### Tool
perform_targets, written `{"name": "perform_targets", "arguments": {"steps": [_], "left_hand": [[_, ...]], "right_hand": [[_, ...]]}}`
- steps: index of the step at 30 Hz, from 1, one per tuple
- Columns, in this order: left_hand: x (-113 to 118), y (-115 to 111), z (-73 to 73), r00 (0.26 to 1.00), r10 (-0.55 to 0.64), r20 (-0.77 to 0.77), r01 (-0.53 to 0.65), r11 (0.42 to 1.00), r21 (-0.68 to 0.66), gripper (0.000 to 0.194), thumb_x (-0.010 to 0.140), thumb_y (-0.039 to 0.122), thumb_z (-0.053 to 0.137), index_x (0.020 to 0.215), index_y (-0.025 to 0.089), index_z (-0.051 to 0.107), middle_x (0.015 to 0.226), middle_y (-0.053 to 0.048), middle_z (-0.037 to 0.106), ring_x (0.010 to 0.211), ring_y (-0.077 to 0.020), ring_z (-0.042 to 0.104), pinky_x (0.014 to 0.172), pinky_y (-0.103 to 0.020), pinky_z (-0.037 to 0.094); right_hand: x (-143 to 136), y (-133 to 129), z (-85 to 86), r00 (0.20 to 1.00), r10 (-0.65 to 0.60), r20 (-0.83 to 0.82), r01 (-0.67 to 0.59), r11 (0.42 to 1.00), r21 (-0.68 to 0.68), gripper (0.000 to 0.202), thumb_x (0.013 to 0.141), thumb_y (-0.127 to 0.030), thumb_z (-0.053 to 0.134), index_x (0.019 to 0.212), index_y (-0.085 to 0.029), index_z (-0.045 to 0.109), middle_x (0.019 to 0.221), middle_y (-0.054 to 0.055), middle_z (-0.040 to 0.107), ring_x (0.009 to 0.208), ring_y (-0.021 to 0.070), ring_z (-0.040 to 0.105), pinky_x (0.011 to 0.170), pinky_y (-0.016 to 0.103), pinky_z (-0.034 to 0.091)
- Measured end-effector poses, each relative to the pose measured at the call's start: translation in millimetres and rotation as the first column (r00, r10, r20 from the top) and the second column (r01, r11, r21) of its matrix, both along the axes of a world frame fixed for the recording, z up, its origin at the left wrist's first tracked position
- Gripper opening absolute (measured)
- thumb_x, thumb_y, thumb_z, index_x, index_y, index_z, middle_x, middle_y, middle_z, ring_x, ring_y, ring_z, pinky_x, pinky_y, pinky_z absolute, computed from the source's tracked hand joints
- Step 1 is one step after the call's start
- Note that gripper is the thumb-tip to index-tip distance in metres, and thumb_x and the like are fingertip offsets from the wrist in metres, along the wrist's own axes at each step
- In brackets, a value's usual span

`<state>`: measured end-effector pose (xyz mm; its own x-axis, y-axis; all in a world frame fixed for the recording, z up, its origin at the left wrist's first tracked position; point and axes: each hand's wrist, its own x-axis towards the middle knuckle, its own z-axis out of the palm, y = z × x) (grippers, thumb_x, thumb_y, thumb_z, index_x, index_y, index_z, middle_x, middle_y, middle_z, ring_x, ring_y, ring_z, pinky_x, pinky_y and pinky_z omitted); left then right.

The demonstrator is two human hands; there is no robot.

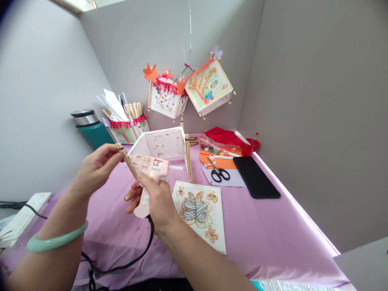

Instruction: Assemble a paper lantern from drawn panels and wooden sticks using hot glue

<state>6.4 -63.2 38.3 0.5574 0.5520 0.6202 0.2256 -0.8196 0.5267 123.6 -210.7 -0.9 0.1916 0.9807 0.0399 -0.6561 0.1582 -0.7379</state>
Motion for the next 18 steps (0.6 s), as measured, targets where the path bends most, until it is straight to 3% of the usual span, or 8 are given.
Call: {"name": "perform_targets", "arguments": {"steps": [18], "left_hand": [[-0.6, 0.3, 1.5, 1.0, -0.01, -0.023, 0.01, 1.0, 0.021, 0.014, 0.086, 0.033, 0.053, 0.091, 0.021, 0.057, 0.08, 0.0, 0.058, 0.076, -0.0137, 0.056, 0.07, -0.027, 0.045]], "right_hand": [[-1.6, 0.5, 0.2, 1.0, -0.016, -0.026, 0.015, 0.998, -0.056, 0.035, 0.073, -0.049, 0.06, 0.066, -0.015, 0.057, 0.05, -0.002, 0.056, 0.038, 0.0104, 0.055, 0.038, 0.019, 0.039]]}}
